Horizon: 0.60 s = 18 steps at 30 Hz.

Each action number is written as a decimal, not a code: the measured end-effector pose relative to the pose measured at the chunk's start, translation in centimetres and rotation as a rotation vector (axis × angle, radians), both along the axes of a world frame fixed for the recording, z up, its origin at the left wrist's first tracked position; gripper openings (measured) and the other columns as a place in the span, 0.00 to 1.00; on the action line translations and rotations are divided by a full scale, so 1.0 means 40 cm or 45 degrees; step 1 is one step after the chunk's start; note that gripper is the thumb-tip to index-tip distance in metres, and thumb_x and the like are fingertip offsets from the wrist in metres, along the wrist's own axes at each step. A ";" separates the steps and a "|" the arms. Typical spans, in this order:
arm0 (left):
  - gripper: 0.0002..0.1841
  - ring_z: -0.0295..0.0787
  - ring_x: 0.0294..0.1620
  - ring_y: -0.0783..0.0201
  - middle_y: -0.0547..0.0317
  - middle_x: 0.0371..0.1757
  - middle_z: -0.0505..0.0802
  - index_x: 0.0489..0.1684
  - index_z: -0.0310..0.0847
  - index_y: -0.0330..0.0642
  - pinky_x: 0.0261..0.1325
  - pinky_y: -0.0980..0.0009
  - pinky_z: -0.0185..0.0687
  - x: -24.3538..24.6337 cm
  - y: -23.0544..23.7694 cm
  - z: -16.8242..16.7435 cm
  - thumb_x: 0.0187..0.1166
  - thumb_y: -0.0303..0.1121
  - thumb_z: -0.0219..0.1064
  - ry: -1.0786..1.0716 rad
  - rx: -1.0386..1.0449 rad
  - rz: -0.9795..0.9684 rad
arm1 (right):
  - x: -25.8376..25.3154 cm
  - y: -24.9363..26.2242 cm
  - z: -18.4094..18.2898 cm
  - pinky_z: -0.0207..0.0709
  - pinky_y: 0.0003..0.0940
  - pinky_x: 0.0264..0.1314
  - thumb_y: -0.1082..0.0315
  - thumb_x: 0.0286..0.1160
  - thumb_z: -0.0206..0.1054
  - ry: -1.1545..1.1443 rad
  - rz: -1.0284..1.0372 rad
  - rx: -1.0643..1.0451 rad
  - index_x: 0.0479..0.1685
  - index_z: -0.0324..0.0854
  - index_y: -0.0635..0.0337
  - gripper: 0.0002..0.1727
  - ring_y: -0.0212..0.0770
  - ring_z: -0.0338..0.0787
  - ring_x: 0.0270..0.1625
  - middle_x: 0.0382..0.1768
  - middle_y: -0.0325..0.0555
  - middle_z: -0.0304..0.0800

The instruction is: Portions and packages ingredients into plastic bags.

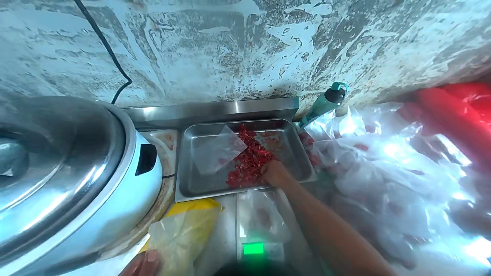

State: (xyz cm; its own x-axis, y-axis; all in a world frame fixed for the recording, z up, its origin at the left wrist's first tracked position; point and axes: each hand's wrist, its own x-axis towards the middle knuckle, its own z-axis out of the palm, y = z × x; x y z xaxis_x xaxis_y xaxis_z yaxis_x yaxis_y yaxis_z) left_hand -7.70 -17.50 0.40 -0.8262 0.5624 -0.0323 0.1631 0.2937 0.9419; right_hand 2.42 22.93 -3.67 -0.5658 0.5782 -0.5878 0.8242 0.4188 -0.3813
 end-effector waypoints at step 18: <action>0.11 0.83 0.33 0.81 0.65 0.31 0.88 0.38 0.81 0.27 0.42 0.78 0.83 -0.010 0.024 0.000 0.86 0.27 0.59 0.013 0.002 -0.079 | 0.135 -0.009 0.397 0.88 0.29 0.35 0.75 0.74 0.70 1.248 0.110 -0.069 0.50 0.89 0.55 0.10 0.34 0.90 0.33 0.38 0.40 0.93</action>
State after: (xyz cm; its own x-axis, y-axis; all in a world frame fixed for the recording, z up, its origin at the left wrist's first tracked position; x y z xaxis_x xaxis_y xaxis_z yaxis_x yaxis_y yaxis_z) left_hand -8.11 -16.53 0.39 -0.7898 0.6130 -0.0232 0.1904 0.2809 0.9407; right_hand 7.83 22.57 12.22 -0.8559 0.4980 0.1392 0.1005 0.4242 -0.9000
